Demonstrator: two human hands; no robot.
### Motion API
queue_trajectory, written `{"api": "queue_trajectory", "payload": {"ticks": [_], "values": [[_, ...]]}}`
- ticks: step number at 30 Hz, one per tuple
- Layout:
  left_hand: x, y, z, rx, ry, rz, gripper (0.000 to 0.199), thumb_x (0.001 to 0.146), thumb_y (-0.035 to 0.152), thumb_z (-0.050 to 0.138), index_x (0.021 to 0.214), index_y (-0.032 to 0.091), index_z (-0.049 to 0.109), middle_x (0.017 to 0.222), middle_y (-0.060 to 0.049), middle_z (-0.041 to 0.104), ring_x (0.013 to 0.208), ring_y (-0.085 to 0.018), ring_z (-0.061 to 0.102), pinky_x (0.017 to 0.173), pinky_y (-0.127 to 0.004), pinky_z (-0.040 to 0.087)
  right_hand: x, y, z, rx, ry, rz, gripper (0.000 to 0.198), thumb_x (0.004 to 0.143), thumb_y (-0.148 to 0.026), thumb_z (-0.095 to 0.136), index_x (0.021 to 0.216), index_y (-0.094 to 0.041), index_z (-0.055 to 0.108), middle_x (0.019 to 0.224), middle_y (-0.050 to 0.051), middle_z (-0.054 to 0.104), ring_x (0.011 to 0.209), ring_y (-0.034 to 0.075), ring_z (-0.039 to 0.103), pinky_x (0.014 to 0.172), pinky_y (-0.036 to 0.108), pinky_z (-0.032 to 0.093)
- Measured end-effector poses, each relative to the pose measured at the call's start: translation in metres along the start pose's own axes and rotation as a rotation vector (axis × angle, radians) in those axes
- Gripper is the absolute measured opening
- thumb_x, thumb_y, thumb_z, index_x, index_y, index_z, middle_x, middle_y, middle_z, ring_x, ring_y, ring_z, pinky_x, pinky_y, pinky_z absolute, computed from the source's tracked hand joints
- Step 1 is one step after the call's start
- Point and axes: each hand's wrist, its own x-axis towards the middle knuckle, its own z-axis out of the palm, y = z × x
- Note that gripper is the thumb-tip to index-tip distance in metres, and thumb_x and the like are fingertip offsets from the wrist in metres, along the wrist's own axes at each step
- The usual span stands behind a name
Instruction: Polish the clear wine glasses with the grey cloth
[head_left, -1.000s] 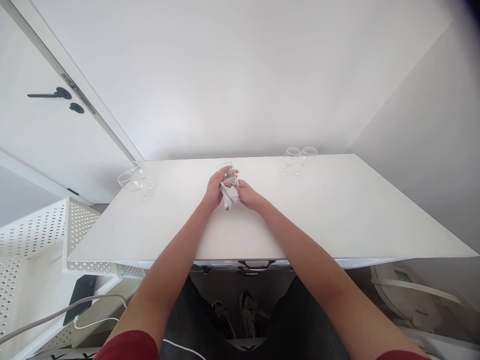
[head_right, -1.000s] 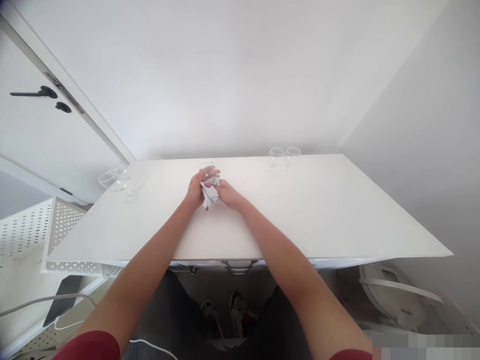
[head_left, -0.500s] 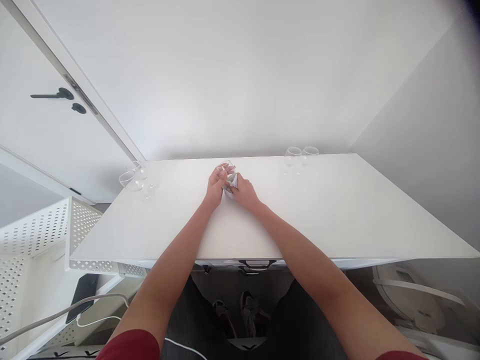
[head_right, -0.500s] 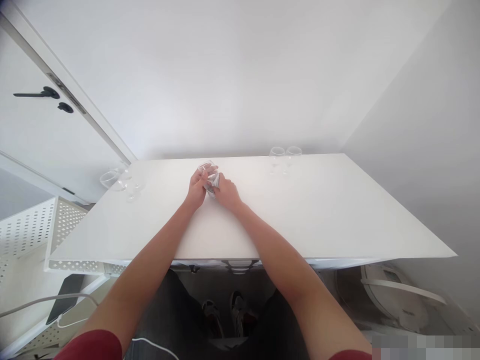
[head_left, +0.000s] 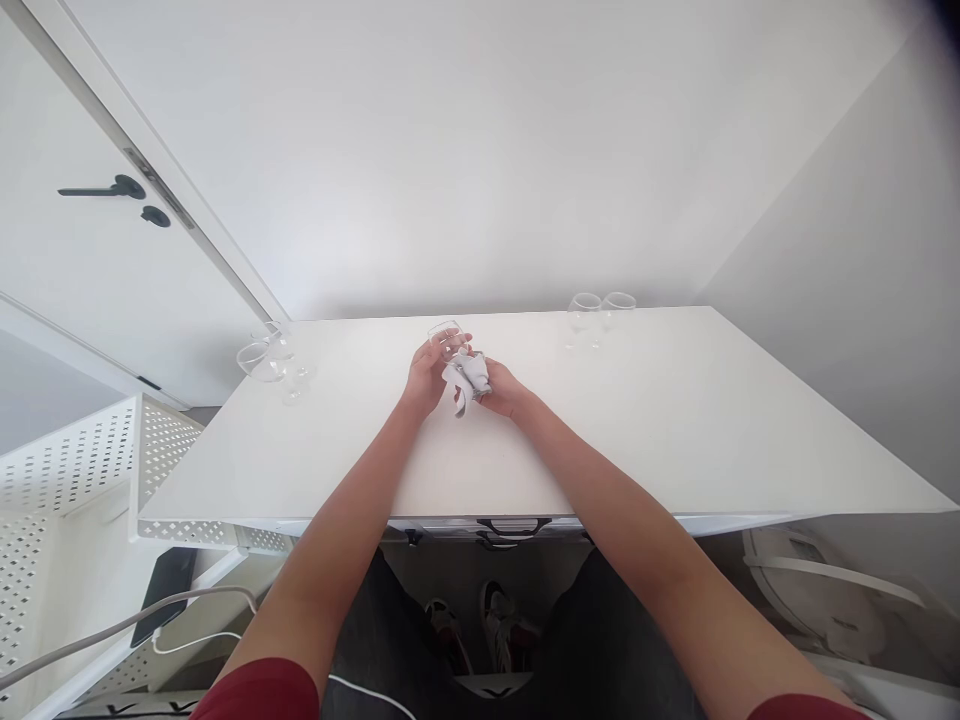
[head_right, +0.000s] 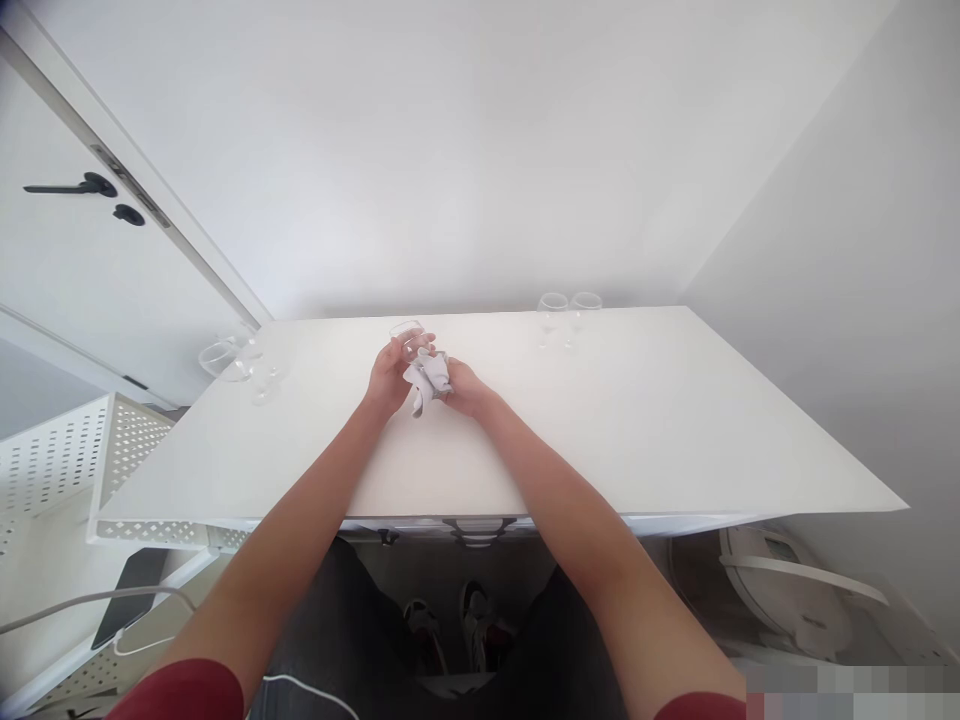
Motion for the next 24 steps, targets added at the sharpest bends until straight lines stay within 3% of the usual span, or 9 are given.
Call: {"api": "queue_trajectory", "payload": {"ticks": [4, 11, 14, 17, 19, 21, 24], "values": [[0.0, 0.001, -0.002, -0.024, -0.016, 0.006, 0.061, 0.086, 0.07, 0.07, 0.122, 0.02, 0.071, 0.133, -0.015, 0.071, 0.112, -0.03, 0.071, 0.102, -0.049, 0.055, 0.002, 0.002, 0.002, -0.082, 0.024, -0.041, 0.023, 0.081, -0.039, 0.074, 0.086, -0.021, 0.06, 0.076, 0.001, 0.062, 0.069, 0.018, 0.058, 0.063, 0.033, 0.051], [0.004, -0.002, -0.008, 0.014, 0.041, 0.074, 0.051, 0.088, 0.058, 0.075, 0.123, 0.021, 0.07, 0.134, -0.015, 0.071, 0.118, -0.029, 0.069, 0.103, -0.046, 0.054, 0.01, 0.012, 0.008, -0.677, 0.373, -0.478, 0.021, 0.085, -0.031, 0.058, 0.068, -0.021, 0.052, 0.065, -0.003, 0.049, 0.065, 0.013, 0.041, 0.063, 0.027, 0.035], [0.004, -0.003, -0.009, 0.021, 0.047, 0.093, 0.053, 0.088, 0.059, 0.075, 0.126, 0.022, 0.068, 0.14, -0.017, 0.067, 0.121, -0.03, 0.068, 0.101, -0.046, 0.054, 0.011, 0.01, 0.003, -0.566, 0.534, -0.487, 0.025, 0.092, -0.04, 0.055, 0.076, -0.021, 0.059, 0.073, -0.001, 0.058, 0.07, 0.015, 0.049, 0.066, 0.027, 0.04], [0.006, -0.005, -0.011, 0.017, 0.079, 0.14, 0.06, 0.084, 0.057, 0.081, 0.13, 0.024, 0.063, 0.148, -0.017, 0.062, 0.129, -0.032, 0.064, 0.104, -0.046, 0.053, 0.012, 0.006, -0.011, -0.344, 0.86, -0.458, 0.032, 0.098, -0.051, 0.051, 0.089, -0.022, 0.063, 0.088, 0.003, 0.067, 0.08, 0.017, 0.058, 0.074, 0.028, 0.047], [0.007, -0.006, -0.014, 0.025, 0.093, 0.187, 0.064, 0.08, 0.054, 0.086, 0.133, 0.028, 0.06, 0.153, -0.016, 0.058, 0.137, -0.033, 0.06, 0.106, -0.045, 0.052, 0.013, 0.003, -0.019, -0.258, 1.004, -0.396, 0.029, 0.098, -0.051, 0.055, 0.092, -0.023, 0.061, 0.094, 0.004, 0.068, 0.083, 0.017, 0.061, 0.076, 0.028, 0.048], [0.007, -0.007, -0.015, 0.051, 0.09, 0.222, 0.067, 0.078, 0.053, 0.088, 0.134, 0.032, 0.057, 0.157, -0.015, 0.053, 0.142, -0.033, 0.056, 0.106, -0.044, 0.052, 0.014, 0.002, -0.022, -0.159, 0.972, -0.318, 0.026, 0.095, -0.05, 0.062, 0.093, -0.024, 0.06, 0.096, 0.003, 0.069, 0.084, 0.016, 0.062, 0.075, 0.027, 0.049], [0.007, -0.008, -0.013, 0.115, 0.057, 0.243, 0.071, 0.076, 0.055, 0.089, 0.135, 0.035, 0.053, 0.161, -0.014, 0.048, 0.145, -0.034, 0.053, 0.103, -0.043, 0.055, 0.017, 0.003, -0.017, 0.043, 0.63, -0.231, 0.031, 0.091, -0.055, 0.066, 0.097, -0.024, 0.064, 0.097, 0.003, 0.071, 0.081, 0.016, 0.063, 0.07, 0.027, 0.051]]}}
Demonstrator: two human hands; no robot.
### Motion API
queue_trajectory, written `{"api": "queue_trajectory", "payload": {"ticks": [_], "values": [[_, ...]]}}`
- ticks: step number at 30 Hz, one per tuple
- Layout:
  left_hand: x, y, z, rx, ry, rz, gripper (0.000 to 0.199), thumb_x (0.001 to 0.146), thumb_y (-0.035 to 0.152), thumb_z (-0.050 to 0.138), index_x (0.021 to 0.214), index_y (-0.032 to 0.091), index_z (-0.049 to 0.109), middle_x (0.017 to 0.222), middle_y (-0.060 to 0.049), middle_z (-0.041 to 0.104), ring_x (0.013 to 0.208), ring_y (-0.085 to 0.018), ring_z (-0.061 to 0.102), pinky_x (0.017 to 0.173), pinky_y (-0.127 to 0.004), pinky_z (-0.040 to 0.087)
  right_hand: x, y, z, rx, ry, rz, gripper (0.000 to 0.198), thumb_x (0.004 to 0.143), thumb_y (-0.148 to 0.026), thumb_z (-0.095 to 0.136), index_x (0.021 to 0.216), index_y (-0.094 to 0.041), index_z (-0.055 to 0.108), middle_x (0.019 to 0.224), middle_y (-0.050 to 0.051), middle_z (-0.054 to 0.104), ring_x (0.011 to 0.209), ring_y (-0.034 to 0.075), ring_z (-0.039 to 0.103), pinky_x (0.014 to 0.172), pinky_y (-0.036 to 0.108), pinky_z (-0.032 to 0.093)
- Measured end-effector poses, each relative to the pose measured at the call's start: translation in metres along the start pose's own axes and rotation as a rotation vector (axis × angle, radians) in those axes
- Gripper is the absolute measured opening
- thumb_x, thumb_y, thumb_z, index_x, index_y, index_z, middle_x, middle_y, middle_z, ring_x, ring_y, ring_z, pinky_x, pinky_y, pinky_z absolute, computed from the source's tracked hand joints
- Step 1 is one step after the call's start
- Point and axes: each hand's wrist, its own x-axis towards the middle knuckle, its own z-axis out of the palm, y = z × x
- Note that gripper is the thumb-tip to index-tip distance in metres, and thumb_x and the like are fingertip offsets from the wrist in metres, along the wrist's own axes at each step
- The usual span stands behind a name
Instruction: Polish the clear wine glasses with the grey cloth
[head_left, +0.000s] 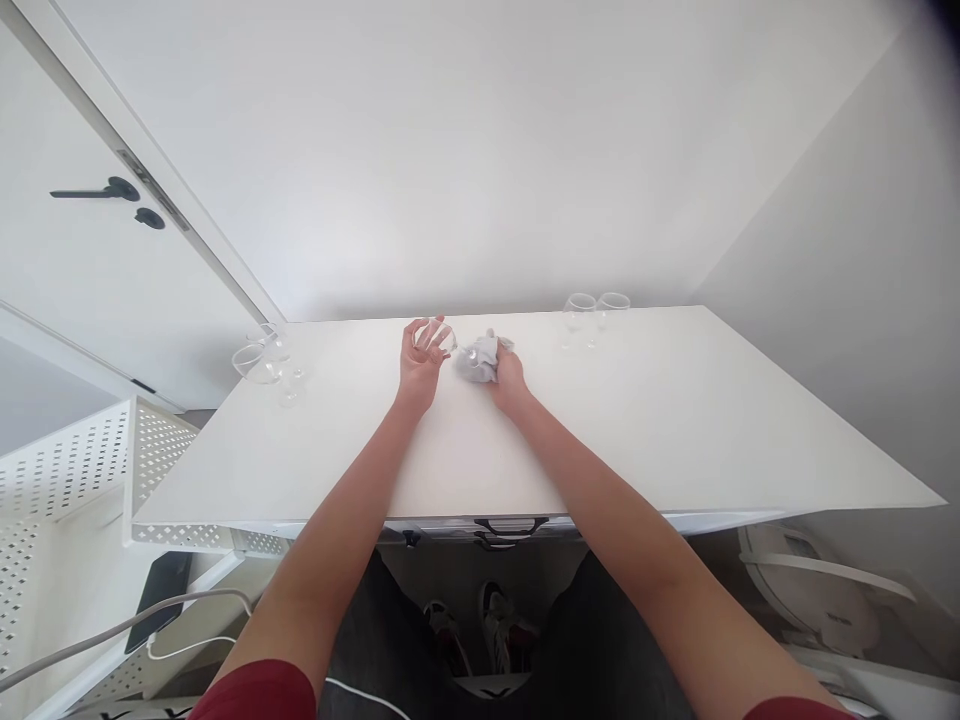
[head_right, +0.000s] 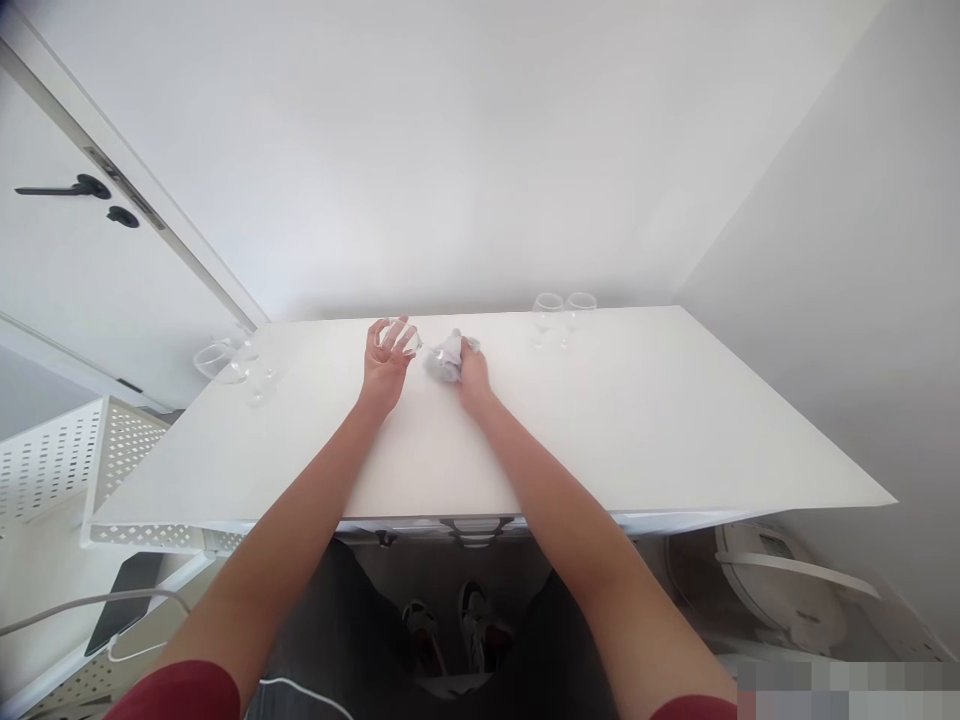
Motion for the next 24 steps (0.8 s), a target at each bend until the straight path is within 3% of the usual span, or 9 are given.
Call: {"api": "queue_trajectory", "payload": {"ticks": [2, 4, 6, 10, 14, 16, 21, 24], "values": [[-0.001, 0.001, 0.002, 0.034, -0.04, 0.007, 0.073, 0.074, 0.054, 0.09, 0.134, 0.035, 0.052, 0.161, -0.013, 0.047, 0.145, -0.034, 0.053, 0.099, -0.041, 0.057, -0.002, 0.001, 0.004, 0.056, -0.181, 0.052, 0.034, 0.085, -0.054, 0.072, 0.097, -0.022, 0.067, 0.094, 0.003, 0.073, 0.08, 0.017, 0.064, 0.069, 0.028, 0.051], [-0.003, 0.003, 0.004, 0.052, -0.072, 0.006, 0.072, 0.073, 0.051, 0.092, 0.132, 0.035, 0.053, 0.159, -0.013, 0.049, 0.144, -0.034, 0.054, 0.095, -0.039, 0.059, -0.002, 0.002, 0.006, 0.032, -0.235, 0.055, 0.034, 0.075, -0.045, 0.083, 0.094, -0.02, 0.07, 0.091, 0.004, 0.074, 0.084, 0.019, 0.066, 0.071, 0.029, 0.052], [-0.004, 0.005, 0.008, 0.064, -0.091, -0.003, 0.07, 0.073, 0.048, 0.092, 0.13, 0.034, 0.053, 0.157, -0.013, 0.051, 0.143, -0.033, 0.055, 0.092, -0.037, 0.059, -0.001, 0.004, 0.004, -0.008, -0.207, 0.042, 0.032, 0.068, -0.034, 0.087, 0.091, -0.018, 0.071, 0.09, 0.005, 0.075, 0.086, 0.02, 0.067, 0.074, 0.031, 0.053], [-0.007, 0.009, 0.015, 0.099, -0.148, -0.04, 0.07, 0.074, 0.043, 0.093, 0.131, 0.032, 0.054, 0.15, -0.014, 0.058, 0.138, -0.031, 0.058, 0.09, -0.038, 0.059, 0.004, 0.006, -0.006, -0.104, -0.035, -0.019, 0.025, 0.067, -0.028, 0.084, 0.085, -0.016, 0.071, 0.086, 0.006, 0.075, 0.081, 0.022, 0.069, 0.074, 0.035, 0.054], [-0.01, 0.014, 0.022, 0.139, -0.175, -0.077, 0.071, 0.073, 0.042, 0.094, 0.134, 0.028, 0.061, 0.145, -0.016, 0.062, 0.132, -0.033, 0.063, 0.102, -0.046, 0.054, 0.007, 0.002, -0.012, -0.134, 0.129, -0.121, 0.03, 0.064, -0.026, 0.086, 0.089, -0.017, 0.07, 0.092, 0.007, 0.077, 0.085, 0.022, 0.071, 0.076, 0.036, 0.056], [-0.011, 0.016, 0.023, 0.148, -0.163, -0.057, 0.07, 0.071, 0.042, 0.095, 0.131, 0.026, 0.064, 0.146, -0.017, 0.062, 0.13, -0.033, 0.064, 0.109, -0.048, 0.05, 0.007, -0.001, -0.012, -0.075, 0.125, -0.138, 0.033, 0.065, -0.024, 0.085, 0.094, -0.018, 0.07, 0.098, 0.007, 0.077, 0.09, 0.022, 0.072, 0.08, 0.035, 0.057], [-0.011, 0.018, 0.023, 0.157, -0.125, -0.006, 0.068, 0.072, 0.045, 0.093, 0.13, 0.026, 0.063, 0.147, -0.015, 0.061, 0.124, -0.029, 0.067, 0.114, -0.05, 0.048, 0.004, -0.004, -0.005, 0.013, -0.043, -0.072, 0.026, 0.071, -0.024, 0.078, 0.094, -0.019, 0.07, 0.101, 0.009, 0.077, 0.095, 0.023, 0.071, 0.082, 0.035, 0.057], [-0.012, 0.017, 0.023, 0.165, -0.096, -0.012, 0.067, 0.073, 0.045, 0.093, 0.129, 0.026, 0.063, 0.146, -0.015, 0.061, 0.124, -0.029, 0.068, 0.114, -0.049, 0.048, 0.007, 0.0, -0.005, -0.077, 0.023, -0.125, 0.025, 0.074, -0.033, 0.076, 0.092, -0.018, 0.069, 0.098, 0.009, 0.076, 0.093, 0.023, 0.07, 0.08, 0.034, 0.055]]}}
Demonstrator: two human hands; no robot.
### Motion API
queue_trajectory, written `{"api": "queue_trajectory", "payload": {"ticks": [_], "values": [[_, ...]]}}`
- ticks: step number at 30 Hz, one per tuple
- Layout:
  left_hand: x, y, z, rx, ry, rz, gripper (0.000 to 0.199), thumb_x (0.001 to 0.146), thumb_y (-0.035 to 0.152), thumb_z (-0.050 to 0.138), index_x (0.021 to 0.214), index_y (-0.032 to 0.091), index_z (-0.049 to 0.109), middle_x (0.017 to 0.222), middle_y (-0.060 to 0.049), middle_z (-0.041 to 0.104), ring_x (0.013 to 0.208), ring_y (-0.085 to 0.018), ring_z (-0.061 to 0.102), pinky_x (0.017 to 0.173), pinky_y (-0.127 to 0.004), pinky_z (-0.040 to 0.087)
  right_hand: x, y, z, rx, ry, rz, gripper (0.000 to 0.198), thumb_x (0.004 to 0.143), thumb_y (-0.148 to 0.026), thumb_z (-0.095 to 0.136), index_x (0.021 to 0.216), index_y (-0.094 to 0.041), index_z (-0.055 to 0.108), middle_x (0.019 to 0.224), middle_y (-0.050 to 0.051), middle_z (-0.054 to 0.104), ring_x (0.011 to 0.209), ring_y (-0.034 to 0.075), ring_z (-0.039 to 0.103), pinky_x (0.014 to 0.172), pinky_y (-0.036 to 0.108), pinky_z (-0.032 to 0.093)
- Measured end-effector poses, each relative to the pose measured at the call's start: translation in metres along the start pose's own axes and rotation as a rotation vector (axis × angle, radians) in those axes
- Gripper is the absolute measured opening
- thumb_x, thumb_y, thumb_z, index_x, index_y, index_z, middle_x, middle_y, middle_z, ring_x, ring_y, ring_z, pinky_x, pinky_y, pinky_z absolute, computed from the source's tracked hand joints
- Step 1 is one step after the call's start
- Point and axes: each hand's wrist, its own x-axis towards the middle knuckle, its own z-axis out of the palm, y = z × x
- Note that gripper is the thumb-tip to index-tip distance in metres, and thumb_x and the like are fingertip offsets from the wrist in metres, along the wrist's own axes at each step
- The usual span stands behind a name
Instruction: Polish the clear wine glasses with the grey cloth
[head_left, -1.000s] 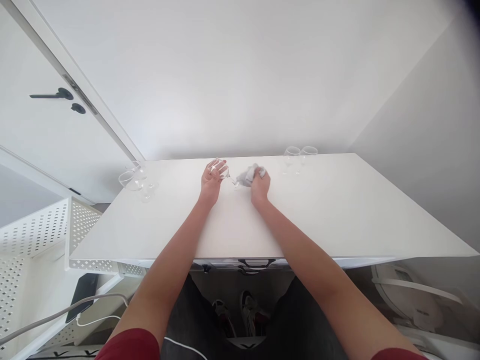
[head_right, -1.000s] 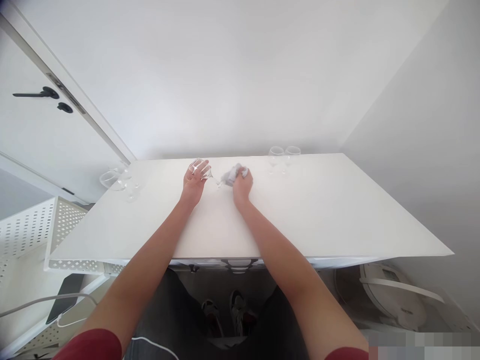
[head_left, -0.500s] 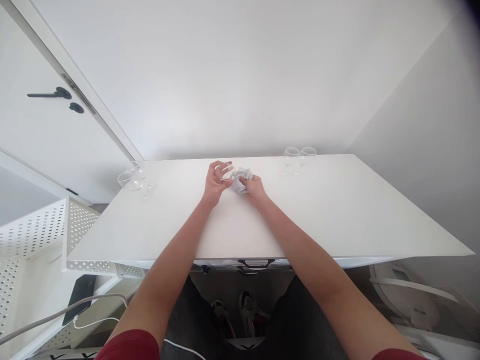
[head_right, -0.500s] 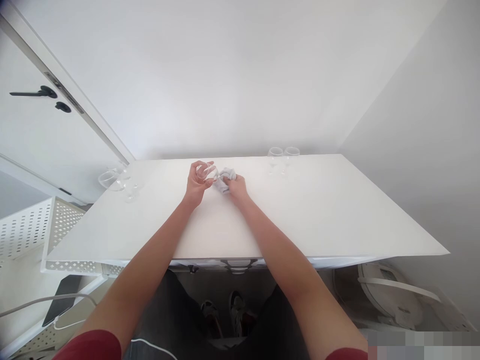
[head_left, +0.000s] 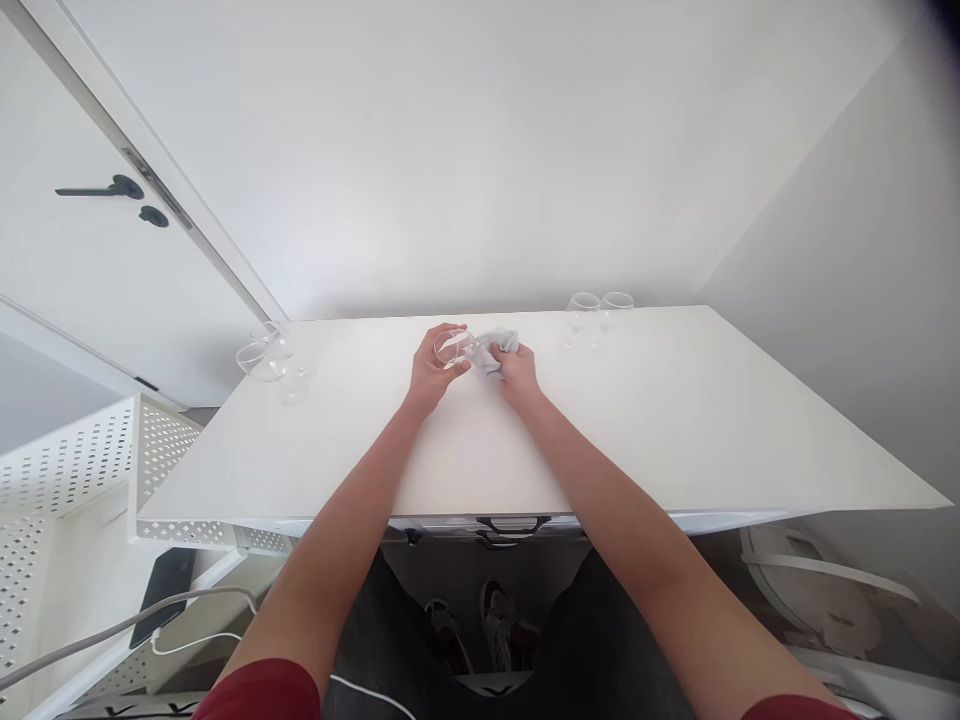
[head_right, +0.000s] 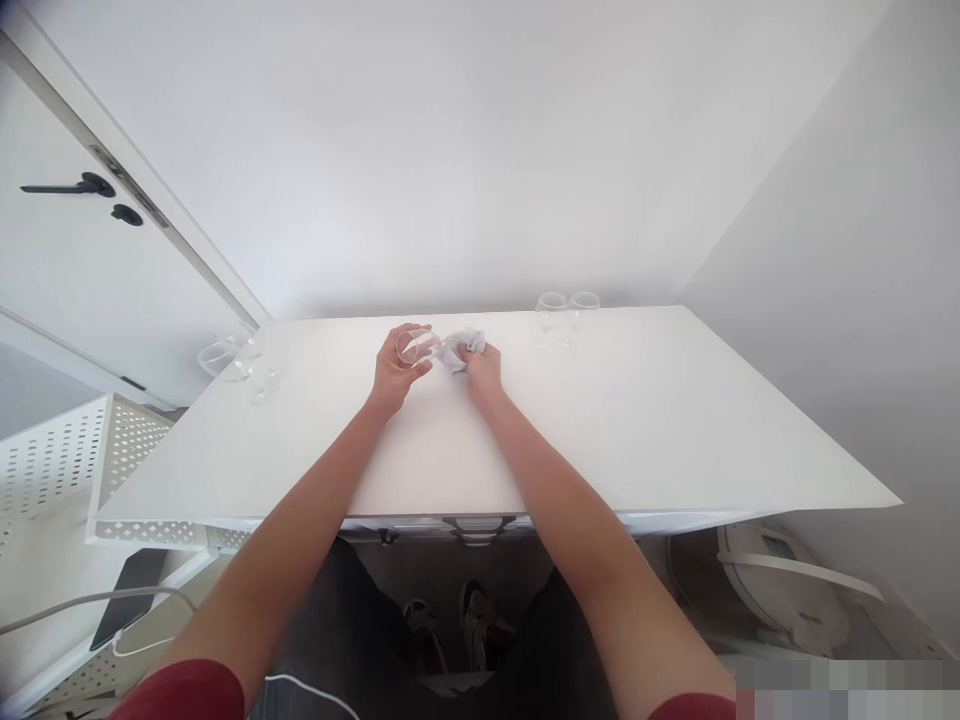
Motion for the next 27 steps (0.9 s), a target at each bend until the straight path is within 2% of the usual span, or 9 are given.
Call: {"api": "queue_trajectory", "payload": {"ticks": [5, 7, 9, 13, 16, 18, 23, 25, 27], "values": [[0.001, -0.001, -0.004, 0.0, 0.075, 0.012, 0.069, 0.075, 0.049, 0.091, 0.132, 0.028, 0.059, 0.148, -0.015, 0.06, 0.129, -0.032, 0.066, 0.109, -0.048, 0.052, 0.012, 0.011, -0.014, -0.244, 0.34, -0.142, 0.027, 0.084, -0.048, 0.061, 0.087, -0.021, 0.063, 0.092, 0.008, 0.073, 0.086, 0.022, 0.067, 0.071, 0.032, 0.052], [0.001, -0.002, -0.005, -0.025, 0.093, 0.015, 0.07, 0.075, 0.051, 0.09, 0.133, 0.029, 0.057, 0.15, -0.015, 0.059, 0.129, -0.033, 0.067, 0.108, -0.048, 0.052, 0.016, 0.011, -0.018, -0.293, 0.414, -0.168, 0.028, 0.086, -0.05, 0.058, 0.088, -0.023, 0.061, 0.093, 0.008, 0.072, 0.087, 0.021, 0.067, 0.07, 0.03, 0.052], [0.001, -0.002, -0.005, -0.044, 0.054, -0.002, 0.071, 0.074, 0.05, 0.091, 0.133, 0.03, 0.058, 0.149, -0.016, 0.06, 0.126, -0.034, 0.069, 0.106, -0.048, 0.053, 0.017, 0.01, -0.017, -0.228, 0.371, -0.123, 0.029, 0.087, -0.051, 0.059, 0.093, -0.023, 0.06, 0.096, 0.007, 0.072, 0.088, 0.02, 0.069, 0.071, 0.029, 0.053], [0.0, -0.002, -0.001, 0.0, -0.029, -0.061, 0.069, 0.072, 0.047, 0.093, 0.13, 0.027, 0.061, 0.144, -0.016, 0.062, 0.125, -0.036, 0.069, 0.102, -0.048, 0.056, 0.014, 0.003, -0.006, 0.082, -0.001, 0.062, 0.037, 0.086, -0.056, 0.064, 0.099, -0.022, 0.064, 0.101, 0.009, 0.074, 0.093, 0.023, 0.072, 0.078, 0.034, 0.058], [0.0, -0.001, -0.001, -0.012, -0.005, -0.067, 0.071, 0.071, 0.047, 0.094, 0.131, 0.027, 0.062, 0.143, -0.016, 0.061, 0.125, -0.035, 0.068, 0.102, -0.049, 0.056, 0.011, 0.001, -0.003, 0.114, -0.172, 0.054, 0.035, 0.076, -0.044, 0.078, 0.098, -0.019, 0.068, 0.1, 0.009, 0.076, 0.095, 0.024, 0.072, 0.084, 0.036, 0.058], [0.0, 0.0, -0.002, -0.02, 0.006, -0.059, 0.072, 0.07, 0.047, 0.094, 0.131, 0.027, 0.062, 0.143, -0.016, 0.061, 0.125, -0.035, 0.069, 0.102, -0.05, 0.056, 0.01, 0.002, -0.006, 0.028, -0.166, 0.03, 0.034, 0.069, -0.033, 0.082, 0.097, -0.017, 0.071, 0.099, 0.008, 0.077, 0.093, 0.023, 0.071, 0.084, 0.036, 0.057], [-0.001, 0.001, 0.001, 0.034, -0.052, -0.033, 0.068, 0.072, 0.046, 0.093, 0.13, 0.026, 0.063, 0.144, -0.015, 0.062, 0.127, -0.036, 0.067, 0.1, -0.048, 0.057, 0.008, 0.002, -0.013, -0.075, 0.047, 0.046, 0.036, 0.06, -0.025, 0.085, 0.093, -0.016, 0.074, 0.099, 0.008, 0.077, 0.09, 0.023, 0.071, 0.079, 0.036, 0.056], [-0.002, 0.002, 0.002, 0.03, -0.065, -0.022, 0.067, 0.073, 0.046, 0.092, 0.131, 0.027, 0.063, 0.145, -0.015, 0.061, 0.129, -0.036, 0.066, 0.1, -0.048, 0.058, 0.006, -0.002, -0.012, -0.029, 0.038, 0.052, 0.035, 0.062, -0.023, 0.084, 0.094, -0.017, 0.074, 0.1, 0.007, 0.077, 0.091, 0.023, 0.071, 0.08, 0.035, 0.057], [-0.002, 0.004, 0.002, 0.007, -0.053, -0.028, 0.069, 0.073, 0.046, 0.093, 0.131, 0.026, 0.062, 0.147, -0.016, 0.06, 0.13, -0.037, 0.065, 0.101, -0.049, 0.057, 0.005, -0.006, -0.01, 0.033, -0.035, 0.075, 0.031, 0.064, -0.024, 0.083, 0.094, -0.018, 0.073, 0.1, 0.007, 0.077, 0.093, 0.022, 0.071, 0.081, 0.035, 0.057]]}}
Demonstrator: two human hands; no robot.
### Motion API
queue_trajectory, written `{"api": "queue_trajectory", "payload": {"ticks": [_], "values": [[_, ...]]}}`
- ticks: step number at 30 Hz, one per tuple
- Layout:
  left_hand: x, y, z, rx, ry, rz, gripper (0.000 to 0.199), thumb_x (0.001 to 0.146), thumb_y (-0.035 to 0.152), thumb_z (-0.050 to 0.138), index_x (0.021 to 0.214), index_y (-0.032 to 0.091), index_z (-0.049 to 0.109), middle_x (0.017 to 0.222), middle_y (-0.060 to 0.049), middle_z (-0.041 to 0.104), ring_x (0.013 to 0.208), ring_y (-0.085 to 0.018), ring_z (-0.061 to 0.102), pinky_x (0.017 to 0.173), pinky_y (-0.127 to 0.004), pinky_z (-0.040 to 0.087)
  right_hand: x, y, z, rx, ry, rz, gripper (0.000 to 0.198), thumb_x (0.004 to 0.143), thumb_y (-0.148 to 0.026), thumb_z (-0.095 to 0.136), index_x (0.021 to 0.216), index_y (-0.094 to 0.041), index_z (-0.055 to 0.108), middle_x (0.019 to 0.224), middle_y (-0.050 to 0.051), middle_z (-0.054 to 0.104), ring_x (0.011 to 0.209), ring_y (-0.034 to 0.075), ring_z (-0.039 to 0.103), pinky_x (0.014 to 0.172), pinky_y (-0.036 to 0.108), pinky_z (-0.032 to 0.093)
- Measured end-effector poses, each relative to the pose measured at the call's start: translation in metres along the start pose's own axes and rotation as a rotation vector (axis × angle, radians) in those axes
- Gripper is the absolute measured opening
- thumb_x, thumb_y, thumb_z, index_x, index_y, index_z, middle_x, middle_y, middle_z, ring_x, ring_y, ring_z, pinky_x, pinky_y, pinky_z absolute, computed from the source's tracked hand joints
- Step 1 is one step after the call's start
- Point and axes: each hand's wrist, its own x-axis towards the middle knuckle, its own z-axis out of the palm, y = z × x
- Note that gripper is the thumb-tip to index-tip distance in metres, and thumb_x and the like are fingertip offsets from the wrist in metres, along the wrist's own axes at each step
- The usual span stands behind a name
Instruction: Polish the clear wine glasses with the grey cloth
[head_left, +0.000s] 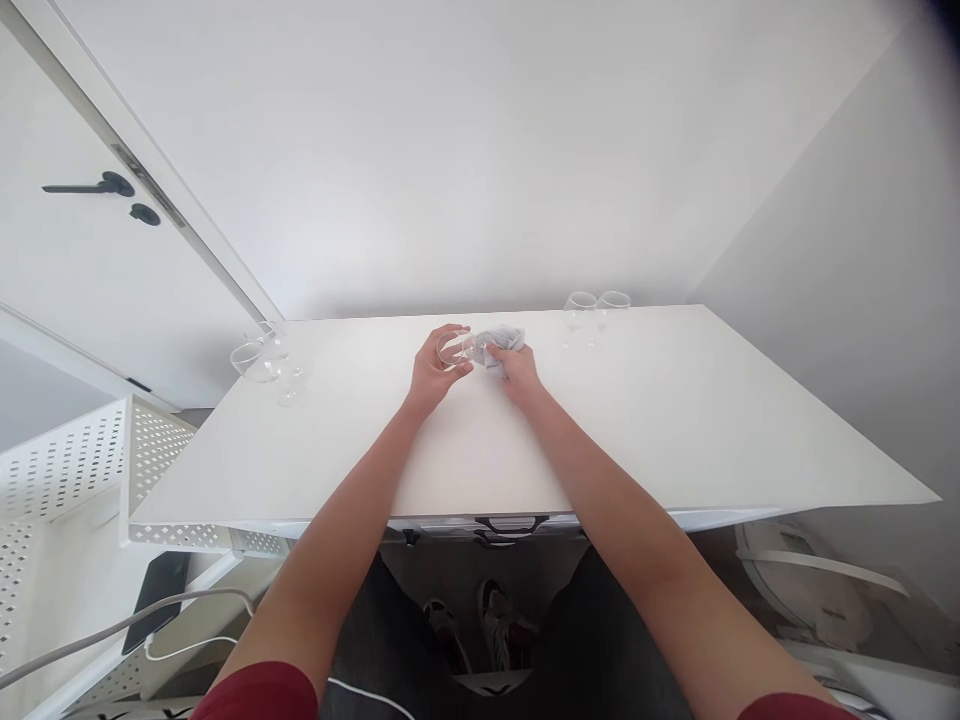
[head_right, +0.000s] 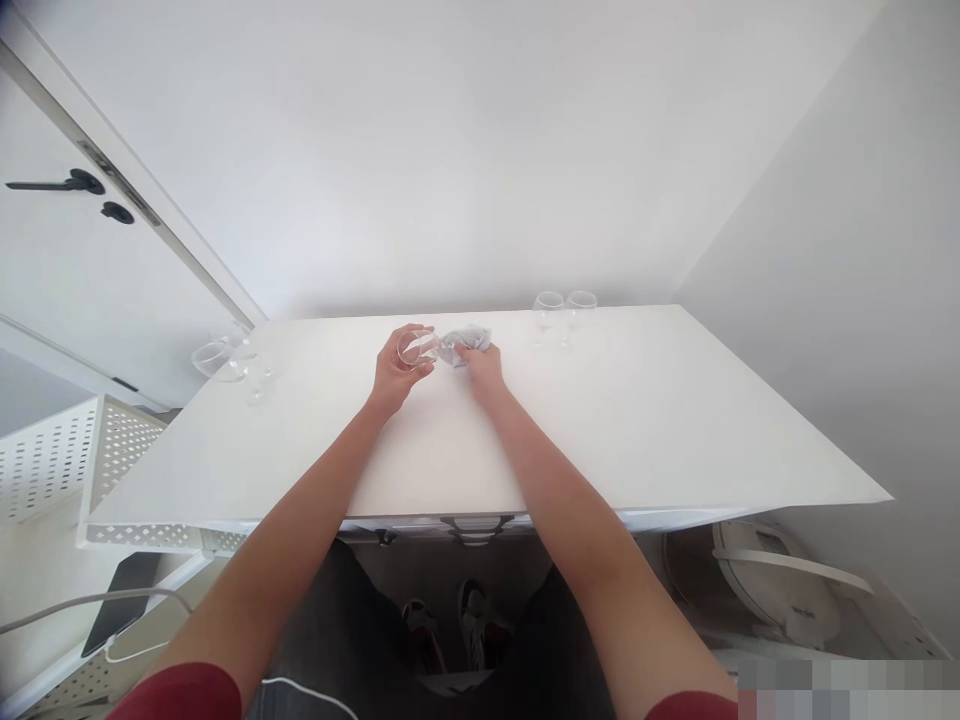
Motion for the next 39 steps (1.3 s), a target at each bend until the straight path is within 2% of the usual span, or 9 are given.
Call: {"api": "queue_trajectory", "payload": {"ticks": [4, 11, 15, 17, 20, 25, 28, 31, 39], "values": [[0.0, 0.001, -0.003, -0.032, 0.03, -0.014, 0.073, 0.069, 0.046, 0.095, 0.131, 0.026, 0.063, 0.148, -0.017, 0.059, 0.13, -0.038, 0.066, 0.103, -0.051, 0.056, -0.001, -0.001, 0.003, 0.05, -0.108, 0.023, 0.031, 0.062, -0.026, 0.085, 0.09, -0.018, 0.073, 0.097, 0.008, 0.077, 0.092, 0.023, 0.071, 0.081, 0.036, 0.057], [0.003, -0.009, -0.006, 0.014, 0.048, 0.007, 0.068, 0.073, 0.043, 0.093, 0.132, 0.027, 0.064, 0.144, -0.014, 0.063, 0.127, -0.035, 0.068, 0.097, -0.044, 0.06, 0.002, 0.005, -0.004, -0.206, 0.136, -0.095, 0.042, 0.058, -0.035, 0.09, 0.092, -0.019, 0.07, 0.091, 0.005, 0.074, 0.082, 0.021, 0.068, 0.072, 0.034, 0.053], [0.005, -0.013, -0.012, 0.04, 0.198, 0.005, 0.075, 0.073, 0.048, 0.092, 0.139, 0.03, 0.061, 0.142, -0.013, 0.064, 0.122, -0.033, 0.07, 0.096, -0.042, 0.059, -0.003, 0.005, -0.002, -0.515, 0.199, -0.173, 0.035, 0.076, -0.052, 0.078, 0.073, -0.022, 0.062, 0.075, 0.004, 0.065, 0.07, 0.02, 0.058, 0.064, 0.034, 0.046], [0.006, -0.014, -0.014, 0.081, 0.265, -0.005, 0.078, 0.073, 0.048, 0.092, 0.142, 0.032, 0.061, 0.138, -0.012, 0.065, 0.12, -0.031, 0.07, 0.095, -0.039, 0.058, -0.008, 0.005, 0.003, -0.72, 0.134, -0.285, 0.033, 0.082, -0.047, 0.072, 0.066, -0.023, 0.056, 0.075, 0.004, 0.061, 0.07, 0.02, 0.055, 0.065, 0.034, 0.044], [0.007, -0.016, -0.018, 0.137, 0.325, -0.036, 0.081, 0.072, 0.048, 0.092, 0.144, 0.033, 0.059, 0.136, -0.011, 0.066, 0.117, -0.027, 0.07, 0.091, -0.036, 0.056, -0.018, 0.006, 0.01, -0.925, -0.141, -0.487, 0.007, 0.081, -0.027, 0.068, 0.077, -0.022, 0.065, 0.091, 0.005, 0.061, 0.075, 0.019, 0.056, 0.071, 0.033, 0.045], [0.009, -0.024, -0.021, 0.168, 0.356, -0.067, 0.071, 0.075, 0.046, 0.09, 0.134, 0.031, 0.054, 0.134, -0.01, 0.068, 0.11, -0.023, 0.071, 0.087, -0.034, 0.055, -0.035, 0.008, 0.017, -1.1, -0.508, -0.547, 0.037, 0.083, -0.014, 0.063, 0.117, -0.025, 0.074, 0.128, 0.009, 0.058, 0.097, 0.022, 0.061, 0.08, 0.034, 0.051], [0.011, -0.029, -0.022, 0.197, 0.316, -0.072, 0.061, 0.077, 0.047, 0.088, 0.126, 0.03, 0.056, 0.13, -0.009, 0.072, 0.107, -0.022, 0.071, 0.087, -0.035, 0.055, -0.039, 0.009, 0.019, -1.264, -0.55, -0.573, 0.042, 0.089, -0.014, 0.063, 0.129, -0.025, 0.073, 0.135, 0.012, 0.058, 0.119, 0.027, 0.055, 0.094, 0.038, 0.05], [0.012, -0.032, -0.024, 0.241, 0.278, -0.082, 0.059, 0.079, 0.049, 0.086, 0.127, 0.028, 0.059, 0.126, -0.011, 0.074, 0.103, -0.022, 0.072, 0.087, -0.037, 0.057, -0.04, 0.01, 0.021, -1.403, -0.569, -0.584, 0.039, 0.093, -0.017, 0.061, 0.13, -0.023, 0.073, 0.132, 0.012, 0.061, 0.121, 0.027, 0.052, 0.103, 0.039, 0.047], [0.013, -0.034, -0.022, 0.182, 0.148, -0.124, 0.078, 0.081, 0.052, 0.084, 0.149, 0.031, 0.051, 0.138, -0.014, 0.07, 0.113, -0.025, 0.072, 0.092, -0.04, 0.06, -0.046, 0.006, 0.026, -1.596, -0.439, -0.513, 0.037, 0.094, -0.018, 0.059, 0.129, -0.021, 0.07, 0.127, 0.015, 0.062, 0.116, 0.029, 0.054, 0.094, 0.039, 0.048]]}}
